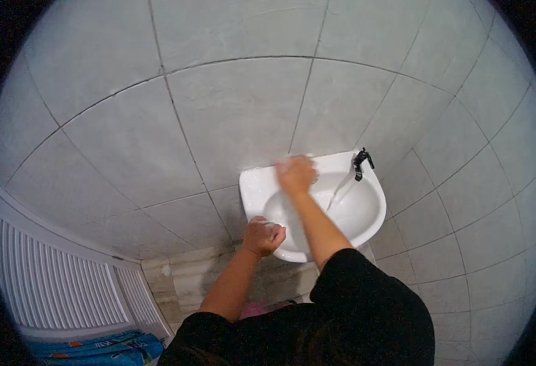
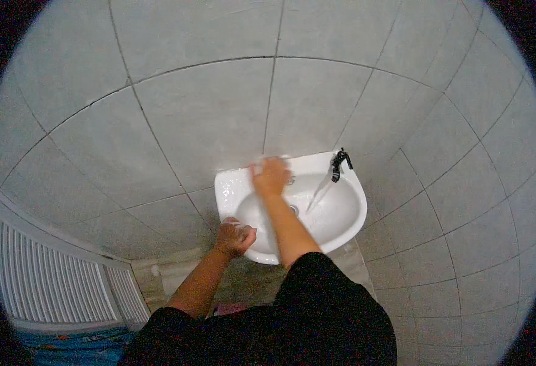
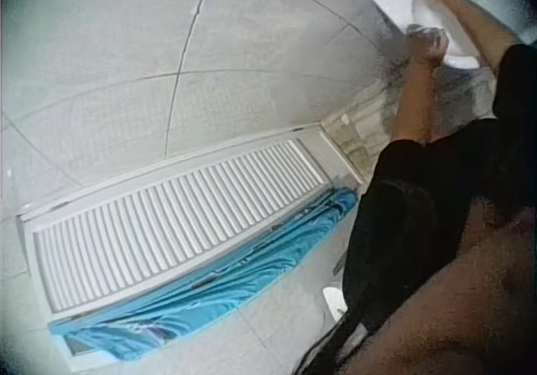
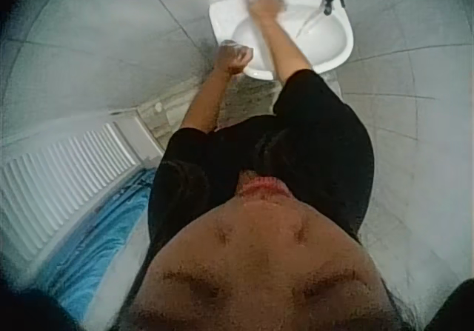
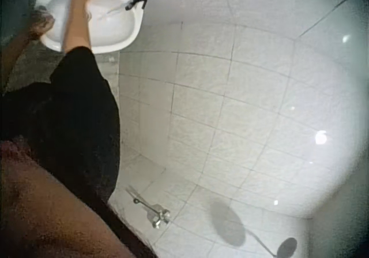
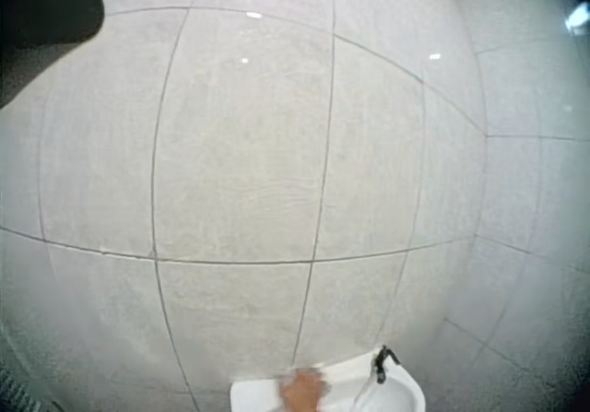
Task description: The person scrubs a white wall-mounted sink with a soapy cloth, rinsing it thoroughly under running water. They then use a handheld bidet sprayer to wash the tiled floor and the toilet area, moving the spray nozzle around the room.
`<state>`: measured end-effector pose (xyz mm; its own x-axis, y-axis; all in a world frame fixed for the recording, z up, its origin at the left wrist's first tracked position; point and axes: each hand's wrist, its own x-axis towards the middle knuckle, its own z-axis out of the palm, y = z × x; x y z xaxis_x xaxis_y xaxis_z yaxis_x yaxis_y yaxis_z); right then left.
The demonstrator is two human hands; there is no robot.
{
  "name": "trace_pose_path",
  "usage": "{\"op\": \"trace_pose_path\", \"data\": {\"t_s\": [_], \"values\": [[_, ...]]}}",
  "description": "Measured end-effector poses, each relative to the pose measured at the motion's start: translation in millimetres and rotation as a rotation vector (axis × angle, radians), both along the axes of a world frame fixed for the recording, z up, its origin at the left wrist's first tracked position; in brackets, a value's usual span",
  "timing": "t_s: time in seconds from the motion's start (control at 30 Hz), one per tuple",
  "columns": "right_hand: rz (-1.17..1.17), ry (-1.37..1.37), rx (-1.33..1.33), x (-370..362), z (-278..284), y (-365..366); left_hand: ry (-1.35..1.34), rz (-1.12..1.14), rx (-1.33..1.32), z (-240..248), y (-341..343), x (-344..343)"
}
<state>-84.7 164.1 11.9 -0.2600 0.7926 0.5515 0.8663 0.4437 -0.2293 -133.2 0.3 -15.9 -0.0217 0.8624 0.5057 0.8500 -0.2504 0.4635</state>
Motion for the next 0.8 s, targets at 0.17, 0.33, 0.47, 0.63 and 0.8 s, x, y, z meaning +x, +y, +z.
{"op": "trace_pose_path", "data": {"t_s": [0.17,0.33,0.47,0.63,0.8], "values": [[0.532,0.042,-0.025,-6.4,-7.5,-24.9,0.075,0.028,-0.036,-2.9,2.2,1.0],[-0.235,0.586,-0.118,88.5,-70.7,46.8,0.131,0.015,-0.091,10.7,-0.9,1.0],[-0.325,2.188,-0.598,137.3,-65.1,58.0,0.206,0.014,-0.018,-3.0,-1.3,-2.1],[-0.153,2.133,-0.836,139.2,-75.5,90.1,0.147,0.024,-0.015,12.7,-1.1,4.7],[-0.407,0.967,-0.354,46.6,-45.6,62.9,0.171,0.051,-0.079,5.5,0.2,3.3]]}}
